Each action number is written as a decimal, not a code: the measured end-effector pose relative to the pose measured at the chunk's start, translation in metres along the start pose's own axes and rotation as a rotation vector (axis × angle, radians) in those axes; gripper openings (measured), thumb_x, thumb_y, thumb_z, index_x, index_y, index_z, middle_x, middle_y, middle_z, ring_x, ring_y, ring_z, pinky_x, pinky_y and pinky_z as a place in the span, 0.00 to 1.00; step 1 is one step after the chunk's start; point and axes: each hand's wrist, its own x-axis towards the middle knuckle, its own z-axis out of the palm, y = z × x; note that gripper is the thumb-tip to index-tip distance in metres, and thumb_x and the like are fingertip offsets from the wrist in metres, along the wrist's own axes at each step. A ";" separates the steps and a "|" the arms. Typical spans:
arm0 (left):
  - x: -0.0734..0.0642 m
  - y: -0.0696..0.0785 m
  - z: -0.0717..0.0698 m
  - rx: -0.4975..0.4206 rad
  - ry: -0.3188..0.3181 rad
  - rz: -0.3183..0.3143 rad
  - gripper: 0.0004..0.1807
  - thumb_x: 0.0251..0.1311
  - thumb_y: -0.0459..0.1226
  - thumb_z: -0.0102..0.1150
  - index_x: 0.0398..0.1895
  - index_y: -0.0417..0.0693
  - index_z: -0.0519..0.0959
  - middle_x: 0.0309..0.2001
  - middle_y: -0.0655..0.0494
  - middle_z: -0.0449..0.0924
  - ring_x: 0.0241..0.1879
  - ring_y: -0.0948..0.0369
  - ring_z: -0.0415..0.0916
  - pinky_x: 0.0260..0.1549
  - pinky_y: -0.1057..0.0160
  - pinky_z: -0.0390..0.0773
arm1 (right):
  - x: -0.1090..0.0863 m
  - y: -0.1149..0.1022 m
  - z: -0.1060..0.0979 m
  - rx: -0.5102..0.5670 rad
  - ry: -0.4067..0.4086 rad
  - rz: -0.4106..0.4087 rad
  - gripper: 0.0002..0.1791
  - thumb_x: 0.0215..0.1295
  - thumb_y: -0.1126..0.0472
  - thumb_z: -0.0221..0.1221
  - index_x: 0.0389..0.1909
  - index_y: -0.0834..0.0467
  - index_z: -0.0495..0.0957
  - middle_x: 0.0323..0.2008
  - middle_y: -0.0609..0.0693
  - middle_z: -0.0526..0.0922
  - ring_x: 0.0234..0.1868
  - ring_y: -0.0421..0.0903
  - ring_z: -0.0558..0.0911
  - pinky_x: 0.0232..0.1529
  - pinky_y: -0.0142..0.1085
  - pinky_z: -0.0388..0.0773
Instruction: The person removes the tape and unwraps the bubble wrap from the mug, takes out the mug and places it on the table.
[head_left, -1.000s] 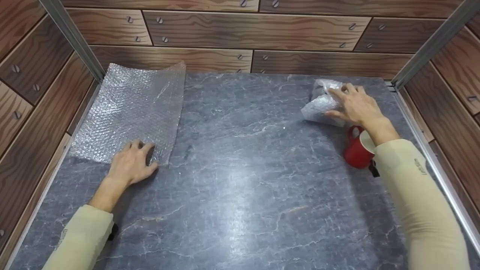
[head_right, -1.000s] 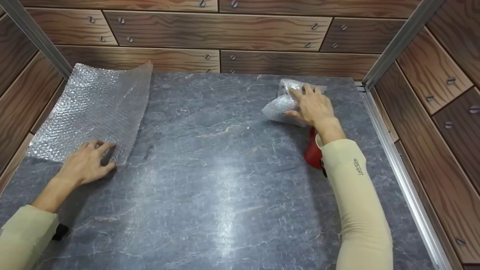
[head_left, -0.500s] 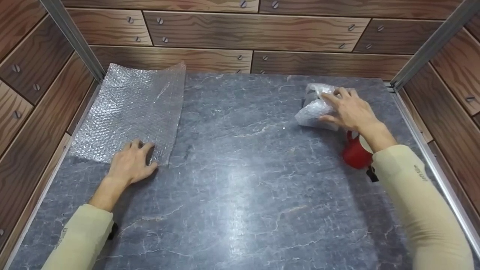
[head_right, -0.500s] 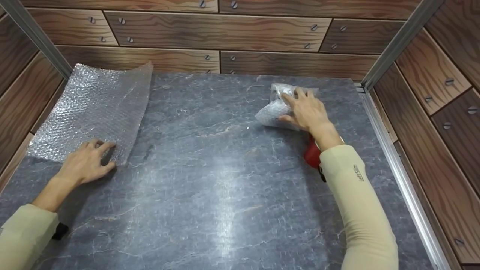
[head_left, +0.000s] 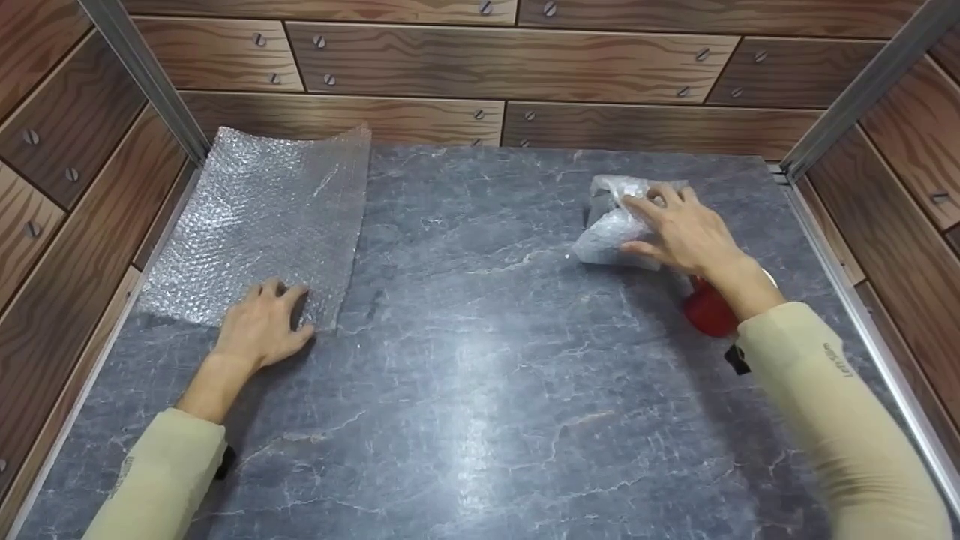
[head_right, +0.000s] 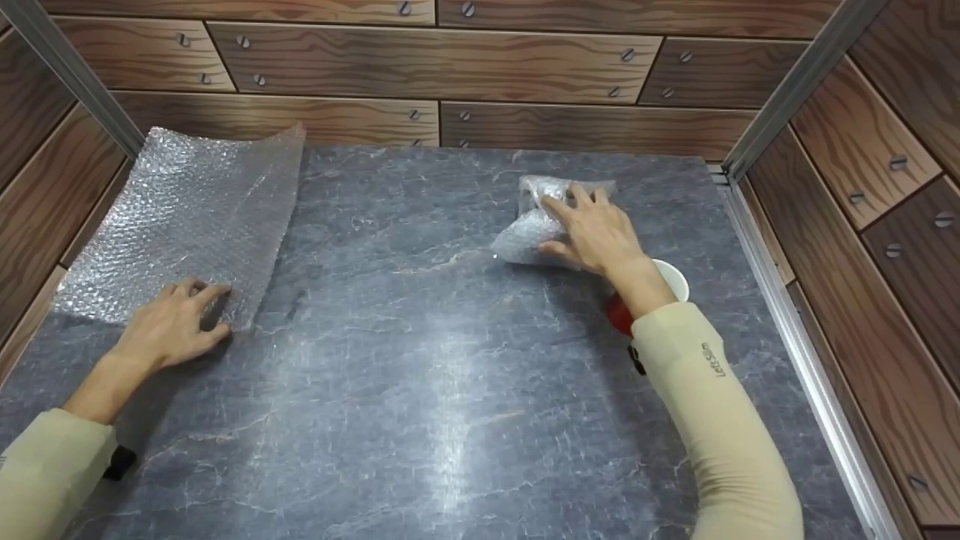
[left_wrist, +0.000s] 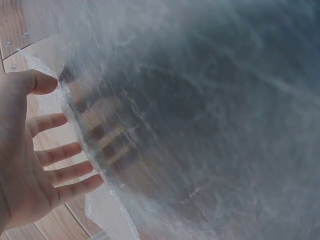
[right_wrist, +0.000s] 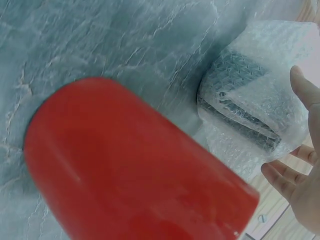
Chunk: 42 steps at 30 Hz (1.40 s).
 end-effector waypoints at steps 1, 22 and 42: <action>0.000 0.000 0.000 0.002 0.004 0.002 0.38 0.66 0.50 0.58 0.76 0.43 0.69 0.70 0.21 0.66 0.65 0.24 0.69 0.54 0.24 0.79 | 0.000 -0.002 0.000 0.001 0.003 -0.004 0.44 0.66 0.37 0.68 0.79 0.47 0.66 0.68 0.65 0.70 0.63 0.70 0.73 0.46 0.67 0.85; 0.000 0.004 0.003 0.031 0.018 -0.006 0.37 0.65 0.51 0.60 0.75 0.43 0.70 0.69 0.21 0.67 0.65 0.24 0.70 0.50 0.24 0.81 | -0.005 -0.024 0.013 -0.005 0.071 -0.111 0.43 0.64 0.35 0.68 0.76 0.46 0.70 0.67 0.64 0.74 0.60 0.69 0.76 0.47 0.63 0.86; 0.002 0.031 -0.007 0.038 0.190 0.082 0.30 0.62 0.45 0.59 0.65 0.38 0.77 0.62 0.29 0.77 0.58 0.32 0.78 0.45 0.31 0.85 | -0.025 -0.065 0.016 0.011 0.079 -0.159 0.42 0.64 0.35 0.68 0.77 0.45 0.70 0.67 0.63 0.76 0.58 0.69 0.79 0.46 0.63 0.86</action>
